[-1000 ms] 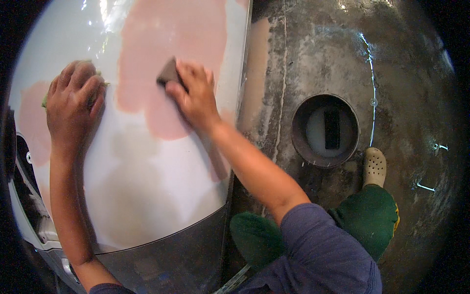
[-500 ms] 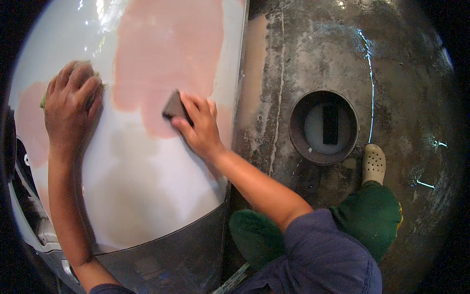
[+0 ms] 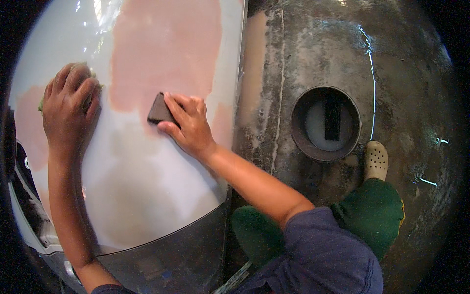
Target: The person sands a pink primer patch on the white hood of a car using a sanding block and a cloth. They repeatedly dip the sanding block and cloth into a bucket of water and wipe the surface while sitting on a small stool.
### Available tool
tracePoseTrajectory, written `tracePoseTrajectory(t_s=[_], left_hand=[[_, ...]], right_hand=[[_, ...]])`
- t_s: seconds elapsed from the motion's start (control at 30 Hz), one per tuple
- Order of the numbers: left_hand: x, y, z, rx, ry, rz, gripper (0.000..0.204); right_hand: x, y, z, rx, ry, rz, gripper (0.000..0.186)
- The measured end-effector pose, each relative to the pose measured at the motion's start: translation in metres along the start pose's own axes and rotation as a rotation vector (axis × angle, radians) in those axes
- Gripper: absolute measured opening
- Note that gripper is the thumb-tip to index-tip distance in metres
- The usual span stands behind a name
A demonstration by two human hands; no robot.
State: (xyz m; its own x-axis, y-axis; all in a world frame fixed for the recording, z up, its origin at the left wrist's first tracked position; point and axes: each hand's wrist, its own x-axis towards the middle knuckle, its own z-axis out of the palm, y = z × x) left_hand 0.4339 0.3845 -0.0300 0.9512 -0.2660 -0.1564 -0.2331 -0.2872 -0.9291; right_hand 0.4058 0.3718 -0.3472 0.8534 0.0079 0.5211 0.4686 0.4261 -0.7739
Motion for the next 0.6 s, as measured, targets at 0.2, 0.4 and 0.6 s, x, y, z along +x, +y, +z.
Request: tracePoseTrajectory(t_s=[0.2,0.4,0.6], left_hand=[[0.0,-0.001,-0.002,0.016,-0.003,-0.001,0.024],[0.001,0.002,-0.003,-0.002,0.009,-0.011,0.024],[-0.002,0.005,-0.007,0.002,-0.032,-0.025,0.024]], right_hand=[[0.106,0.038,0.019,-0.007,0.112,0.011,0.07],[0.108,0.032,0.017,-0.108,0.158,0.029,0.072],[0.037,-0.002,0.016,0.006,0.096,0.045,0.074]])
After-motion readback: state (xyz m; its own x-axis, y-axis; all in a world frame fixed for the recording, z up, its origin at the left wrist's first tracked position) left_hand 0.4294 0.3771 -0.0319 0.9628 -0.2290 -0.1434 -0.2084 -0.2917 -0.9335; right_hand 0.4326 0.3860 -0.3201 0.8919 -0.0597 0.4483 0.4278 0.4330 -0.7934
